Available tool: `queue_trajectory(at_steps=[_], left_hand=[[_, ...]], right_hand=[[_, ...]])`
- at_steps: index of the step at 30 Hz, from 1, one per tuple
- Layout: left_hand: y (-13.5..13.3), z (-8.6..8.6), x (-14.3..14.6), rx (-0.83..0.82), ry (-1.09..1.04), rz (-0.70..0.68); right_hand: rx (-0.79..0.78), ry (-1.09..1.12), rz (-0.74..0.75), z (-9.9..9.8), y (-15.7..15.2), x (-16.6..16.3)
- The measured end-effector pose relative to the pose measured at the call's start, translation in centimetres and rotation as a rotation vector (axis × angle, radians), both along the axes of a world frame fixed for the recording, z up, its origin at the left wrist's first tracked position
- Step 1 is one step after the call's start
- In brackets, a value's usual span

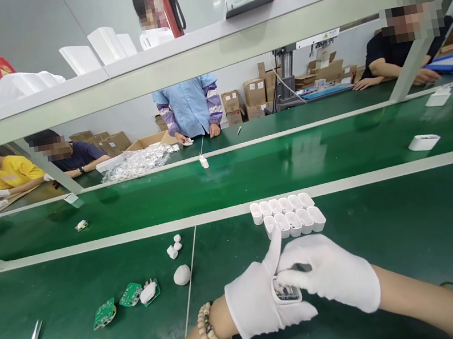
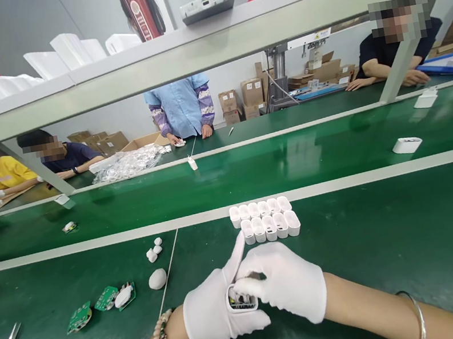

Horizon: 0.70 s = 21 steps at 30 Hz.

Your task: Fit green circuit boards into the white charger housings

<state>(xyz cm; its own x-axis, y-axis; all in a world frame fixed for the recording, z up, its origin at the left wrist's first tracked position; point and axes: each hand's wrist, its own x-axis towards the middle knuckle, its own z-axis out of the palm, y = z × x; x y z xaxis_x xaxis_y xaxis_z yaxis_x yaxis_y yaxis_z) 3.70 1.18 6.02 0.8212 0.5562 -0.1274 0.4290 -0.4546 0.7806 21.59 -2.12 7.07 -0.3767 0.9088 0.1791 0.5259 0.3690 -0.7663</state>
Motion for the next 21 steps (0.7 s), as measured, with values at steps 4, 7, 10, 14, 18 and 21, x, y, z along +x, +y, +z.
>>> queue_trajectory(at_steps=[4, 7, 10, 14, 18, 21], left_hand=[[-0.1, 0.6, -0.1, -0.119, -0.068, 0.047], [-0.1, 0.4, -0.1, -0.165, -0.129, 0.067], [-0.1, -0.1, 0.1, -0.167, -0.14, 0.06], [-0.1, -0.3, 0.3, -0.165, -0.173, 0.039], [-0.2, 0.3, 0.4, -0.235, -0.202, 0.043], [-0.1, 0.7, 0.4, -0.243, -0.191, 0.017]], right_hand=[[-0.2, 0.083, 0.015, 1.6, 0.2, 0.8], [-0.152, 0.055, 0.046, 2.0, 0.1, 1.0], [-0.088, 0.023, 0.008, 1.3, 0.0, 0.6], [-0.151, 0.069, -0.053, 0.6, 0.2, 0.2], [-0.311, 0.164, 0.062, 0.9, 0.9, 0.9], [-0.327, 0.171, 0.137, 1.0, 1.4, 1.4]])
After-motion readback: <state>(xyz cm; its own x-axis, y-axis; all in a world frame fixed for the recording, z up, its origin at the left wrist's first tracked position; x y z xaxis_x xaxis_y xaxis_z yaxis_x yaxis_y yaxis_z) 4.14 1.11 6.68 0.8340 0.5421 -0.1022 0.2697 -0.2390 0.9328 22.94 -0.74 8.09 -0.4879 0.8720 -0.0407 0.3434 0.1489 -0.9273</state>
